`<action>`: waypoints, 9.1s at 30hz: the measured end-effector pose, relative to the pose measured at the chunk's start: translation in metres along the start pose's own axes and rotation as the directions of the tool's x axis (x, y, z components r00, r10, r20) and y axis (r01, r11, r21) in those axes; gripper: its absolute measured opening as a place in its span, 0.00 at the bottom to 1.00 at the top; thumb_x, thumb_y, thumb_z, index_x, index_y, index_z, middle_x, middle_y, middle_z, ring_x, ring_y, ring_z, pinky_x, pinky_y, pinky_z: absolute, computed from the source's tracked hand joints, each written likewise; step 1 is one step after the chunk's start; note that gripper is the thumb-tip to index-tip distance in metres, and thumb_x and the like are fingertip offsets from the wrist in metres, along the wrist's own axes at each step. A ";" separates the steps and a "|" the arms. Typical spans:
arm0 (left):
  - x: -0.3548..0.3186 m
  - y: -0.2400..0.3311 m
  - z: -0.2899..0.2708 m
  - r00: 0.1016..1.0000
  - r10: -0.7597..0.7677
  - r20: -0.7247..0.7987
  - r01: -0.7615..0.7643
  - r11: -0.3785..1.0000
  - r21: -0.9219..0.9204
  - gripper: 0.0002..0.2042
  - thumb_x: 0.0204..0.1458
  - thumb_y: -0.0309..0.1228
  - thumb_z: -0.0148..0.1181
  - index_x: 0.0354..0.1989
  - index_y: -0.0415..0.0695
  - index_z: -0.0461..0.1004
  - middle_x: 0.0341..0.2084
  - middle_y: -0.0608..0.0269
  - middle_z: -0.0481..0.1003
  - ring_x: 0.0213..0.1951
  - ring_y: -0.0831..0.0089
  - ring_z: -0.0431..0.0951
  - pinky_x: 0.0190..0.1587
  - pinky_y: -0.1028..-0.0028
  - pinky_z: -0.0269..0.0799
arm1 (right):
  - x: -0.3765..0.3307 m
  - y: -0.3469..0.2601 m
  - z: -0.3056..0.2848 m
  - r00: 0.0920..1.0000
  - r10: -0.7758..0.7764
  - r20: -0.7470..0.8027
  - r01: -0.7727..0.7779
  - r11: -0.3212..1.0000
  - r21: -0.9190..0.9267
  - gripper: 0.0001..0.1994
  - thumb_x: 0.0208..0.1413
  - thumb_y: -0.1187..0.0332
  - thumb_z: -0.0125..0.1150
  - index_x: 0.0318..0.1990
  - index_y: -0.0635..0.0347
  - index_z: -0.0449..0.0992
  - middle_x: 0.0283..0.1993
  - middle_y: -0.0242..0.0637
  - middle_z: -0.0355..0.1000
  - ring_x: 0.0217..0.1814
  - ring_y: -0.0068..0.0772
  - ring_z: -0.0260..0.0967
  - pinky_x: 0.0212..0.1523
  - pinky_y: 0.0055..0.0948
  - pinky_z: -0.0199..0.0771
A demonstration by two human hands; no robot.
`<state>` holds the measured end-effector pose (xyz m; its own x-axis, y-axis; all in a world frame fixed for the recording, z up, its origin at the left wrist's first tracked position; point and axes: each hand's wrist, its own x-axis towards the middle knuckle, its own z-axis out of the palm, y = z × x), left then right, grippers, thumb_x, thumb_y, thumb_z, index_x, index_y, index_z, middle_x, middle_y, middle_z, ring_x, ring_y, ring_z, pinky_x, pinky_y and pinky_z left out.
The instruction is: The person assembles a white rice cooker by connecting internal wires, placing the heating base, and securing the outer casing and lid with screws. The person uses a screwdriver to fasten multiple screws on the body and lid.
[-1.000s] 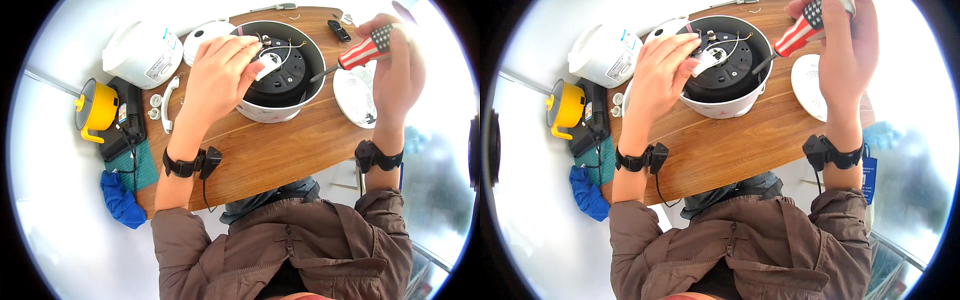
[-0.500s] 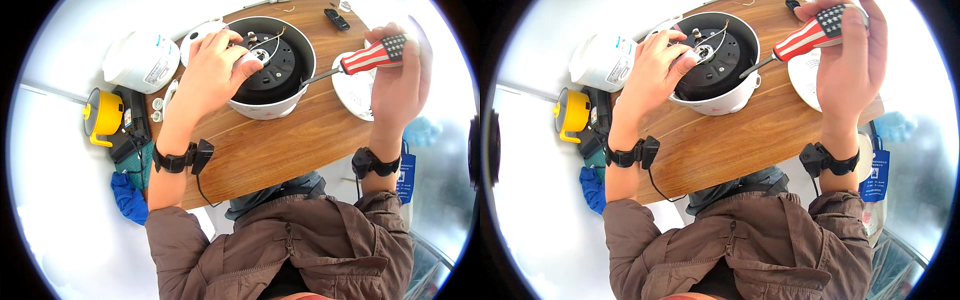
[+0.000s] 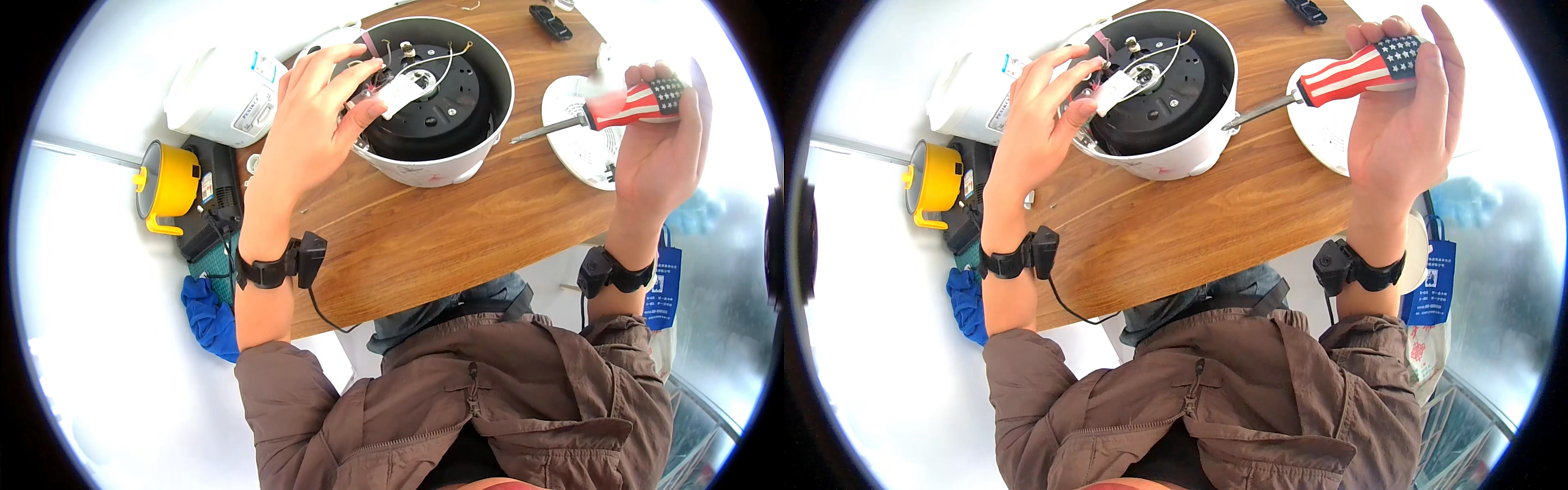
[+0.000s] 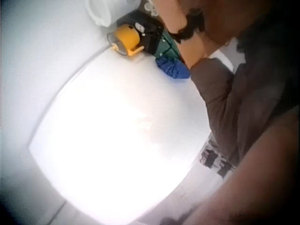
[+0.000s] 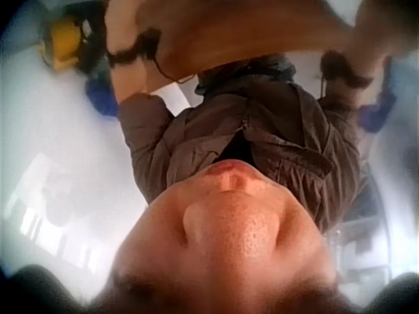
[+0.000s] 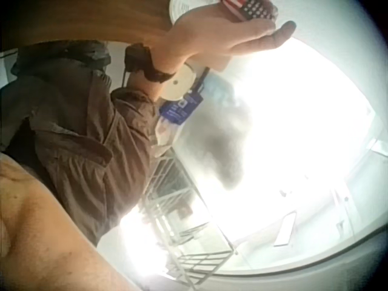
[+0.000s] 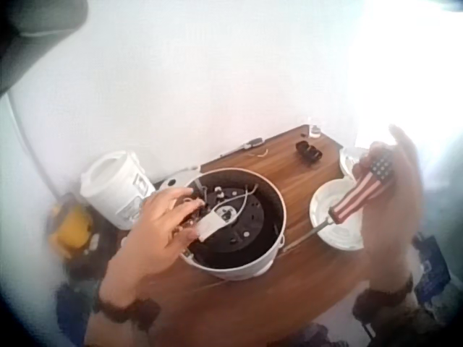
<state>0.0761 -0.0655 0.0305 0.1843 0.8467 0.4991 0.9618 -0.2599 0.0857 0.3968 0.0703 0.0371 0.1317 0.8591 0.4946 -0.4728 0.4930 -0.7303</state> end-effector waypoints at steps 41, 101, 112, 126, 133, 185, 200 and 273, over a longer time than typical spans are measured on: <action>-0.149 -0.051 0.001 0.768 -0.558 0.316 0.623 0.764 -0.166 0.06 0.61 0.26 0.59 0.41 0.36 0.78 0.37 0.52 0.79 0.39 0.53 0.79 0.42 0.63 0.75 | -0.080 0.130 -0.031 0.561 0.825 0.074 -0.807 0.564 -0.175 0.10 0.72 0.65 0.51 0.46 0.60 0.75 0.31 0.33 0.75 0.26 0.23 0.71 0.25 0.24 0.74; -0.071 0.004 0.077 0.774 -0.623 0.114 0.320 0.230 -0.919 0.38 0.67 0.50 0.54 0.73 0.32 0.53 0.61 0.47 0.70 0.58 0.66 0.72 0.61 0.68 0.68 | -0.071 0.163 -0.029 0.797 0.299 0.525 0.340 0.496 -0.799 0.18 0.59 0.68 0.57 0.55 0.66 0.77 0.59 0.54 0.74 0.66 0.61 0.64 0.71 0.49 0.57; -0.069 0.007 0.078 0.773 -0.622 0.125 0.303 0.189 -0.934 0.26 0.72 0.43 0.46 0.72 0.39 0.59 0.64 0.60 0.67 0.62 0.73 0.65 0.67 0.72 0.58 | -0.071 0.158 -0.024 0.790 0.187 0.583 0.472 0.421 -0.774 0.20 0.60 0.74 0.56 0.60 0.68 0.71 0.59 0.57 0.71 0.63 0.62 0.66 0.66 0.49 0.66; -0.082 -0.003 0.095 0.684 -0.699 0.209 0.374 0.090 -0.923 0.32 0.72 0.50 0.44 0.73 0.37 0.57 0.69 0.56 0.63 0.69 0.67 0.63 0.72 0.65 0.53 | -0.083 0.069 -0.040 0.855 0.097 0.510 0.418 0.453 -0.787 0.23 0.57 0.74 0.66 0.61 0.63 0.72 0.64 0.44 0.70 0.67 0.51 0.68 0.65 0.42 0.70; -0.076 0.000 0.091 0.720 -0.664 0.202 0.382 0.137 -0.914 0.29 0.72 0.47 0.42 0.72 0.38 0.59 0.67 0.55 0.65 0.67 0.67 0.63 0.71 0.67 0.52 | -0.085 0.052 -0.090 0.800 0.207 0.562 0.568 0.037 -0.822 0.22 0.53 0.72 0.69 0.57 0.61 0.76 0.59 0.40 0.73 0.67 0.43 0.68 0.71 0.46 0.64; -0.050 0.043 -0.003 0.712 0.240 -0.660 -0.131 0.969 0.210 0.23 0.57 0.37 0.69 0.61 0.60 0.70 0.59 0.59 0.74 0.62 0.56 0.72 0.64 0.55 0.70 | -0.042 -0.072 0.048 0.087 -0.250 0.964 0.972 0.234 -0.027 0.16 0.38 0.71 0.68 0.40 0.58 0.83 0.43 0.29 0.81 0.37 0.28 0.67 0.35 0.27 0.71; -0.054 0.042 -0.021 0.736 0.256 -0.627 -0.191 0.967 0.171 0.08 0.46 0.21 0.62 0.30 0.47 0.70 0.37 0.62 0.82 0.51 0.52 0.83 0.59 0.48 0.78 | -0.057 -0.064 0.058 0.023 -0.334 0.942 0.945 0.316 0.089 0.20 0.49 0.67 0.71 0.51 0.48 0.77 0.51 0.35 0.78 0.49 0.34 0.74 0.50 0.37 0.75; -0.056 -0.013 0.023 0.898 -0.336 -0.284 0.143 0.833 -0.534 0.09 0.60 0.25 0.63 0.47 0.41 0.79 0.43 0.60 0.77 0.45 0.67 0.78 0.48 0.70 0.74 | 0.064 -0.050 0.010 0.877 -0.144 0.459 0.398 0.753 -0.524 0.31 0.66 0.53 0.64 0.63 0.74 0.70 0.53 0.41 0.76 0.57 0.29 0.70 0.57 0.25 0.66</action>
<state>0.0577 -0.0987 -0.0183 -0.2154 0.7157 0.6644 0.7197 -0.3435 0.6034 0.4207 0.0990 0.1100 -0.2165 0.6192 0.7548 0.1535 0.7851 -0.6000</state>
